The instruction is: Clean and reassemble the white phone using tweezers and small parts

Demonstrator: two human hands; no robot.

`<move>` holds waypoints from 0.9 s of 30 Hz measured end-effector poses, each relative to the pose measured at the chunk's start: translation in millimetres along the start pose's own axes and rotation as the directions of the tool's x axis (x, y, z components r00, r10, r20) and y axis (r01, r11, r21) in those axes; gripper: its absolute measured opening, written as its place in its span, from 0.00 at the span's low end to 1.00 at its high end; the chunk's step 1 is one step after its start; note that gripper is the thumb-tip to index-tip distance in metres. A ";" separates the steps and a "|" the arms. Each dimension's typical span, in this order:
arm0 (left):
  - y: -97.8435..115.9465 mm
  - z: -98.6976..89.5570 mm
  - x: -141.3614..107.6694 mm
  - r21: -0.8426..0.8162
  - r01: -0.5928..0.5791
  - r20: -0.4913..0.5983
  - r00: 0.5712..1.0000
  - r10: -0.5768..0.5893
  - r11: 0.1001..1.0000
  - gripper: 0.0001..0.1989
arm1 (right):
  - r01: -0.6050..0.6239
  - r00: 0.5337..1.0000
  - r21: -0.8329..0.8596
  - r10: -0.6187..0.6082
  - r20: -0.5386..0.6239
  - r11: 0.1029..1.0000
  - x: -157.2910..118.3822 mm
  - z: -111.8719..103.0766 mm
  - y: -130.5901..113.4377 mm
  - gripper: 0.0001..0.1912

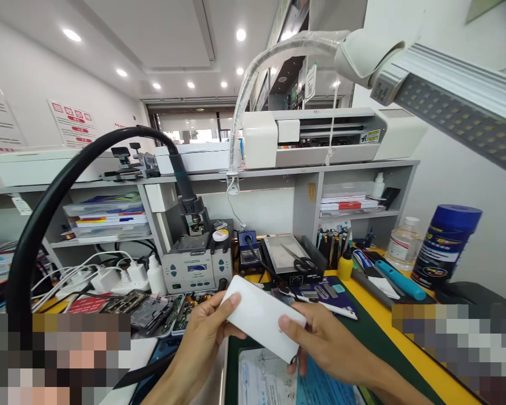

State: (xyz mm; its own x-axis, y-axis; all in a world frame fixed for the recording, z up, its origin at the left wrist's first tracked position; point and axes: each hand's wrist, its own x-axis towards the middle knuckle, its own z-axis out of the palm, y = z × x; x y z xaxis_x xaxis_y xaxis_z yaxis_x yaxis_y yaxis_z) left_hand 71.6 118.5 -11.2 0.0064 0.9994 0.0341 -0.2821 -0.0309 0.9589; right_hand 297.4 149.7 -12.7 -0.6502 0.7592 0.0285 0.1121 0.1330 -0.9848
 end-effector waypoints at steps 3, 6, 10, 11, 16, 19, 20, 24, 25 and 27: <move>-9.4 13.3 -3.1 -0.153 0.070 -0.037 0.996 -0.077 0.986 0.19 | 0.007 1.000 0.044 -0.006 -0.013 0.999 3.2 9.7 5.5 0.23; -22.3 28.6 -9.5 -0.363 0.119 -0.064 0.986 -0.152 0.924 0.22 | 0.005 0.999 0.063 -0.002 -0.036 0.998 7.0 21.9 11.7 0.29; -20.6 40.9 -17.9 -0.402 0.159 -0.148 0.960 -0.236 0.902 0.24 | -0.018 0.999 -0.007 0.018 -0.048 1.000 9.6 18.4 11.9 0.37; -14.8 42.4 -19.5 -0.384 0.158 -0.195 0.949 -0.247 0.910 0.25 | -0.018 0.997 -0.046 0.015 -0.077 0.999 10.0 9.9 10.0 0.39; 22.1 44.9 -23.0 -0.245 0.134 -0.434 0.870 -0.232 0.960 0.21 | -0.095 0.855 -0.347 -0.102 -0.508 0.933 8.6 -69.8 3.1 0.27; 26.8 41.5 -19.8 -0.258 0.149 -0.473 0.842 -0.259 0.955 0.20 | -0.283 0.811 -0.493 -0.069 -0.581 0.823 2.6 -112.5 9.2 0.16; 24.4 39.1 -17.9 -0.260 0.157 -0.477 0.837 -0.268 0.953 0.20 | -0.334 0.819 -0.533 -0.040 -0.572 0.777 0.2 -121.0 12.4 0.14; 7.3 26.4 -8.3 -0.251 0.195 -0.475 0.829 -0.297 0.948 0.16 | -0.423 0.887 -0.672 0.127 -0.444 0.608 -4.5 -127.7 25.0 0.10; 3.6 23.2 -5.9 -0.247 0.202 -0.473 0.829 -0.299 0.948 0.17 | -0.426 0.897 -0.700 0.165 -0.411 0.573 -3.8 -125.1 27.5 0.10; -1.2 17.8 -1.9 -0.236 0.210 -0.469 0.831 -0.301 0.949 0.18 | -0.430 0.902 -0.745 0.221 -0.370 0.509 -1.1 -118.8 31.2 0.10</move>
State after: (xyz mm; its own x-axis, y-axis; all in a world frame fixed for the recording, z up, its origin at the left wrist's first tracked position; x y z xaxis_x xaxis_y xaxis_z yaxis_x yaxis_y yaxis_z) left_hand 89.0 116.3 -7.4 -0.3595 0.8469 -0.3919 -0.4929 0.1843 0.8503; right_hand 390.9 228.7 -23.1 -0.2838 0.9502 -0.1286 0.8971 0.2157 -0.3857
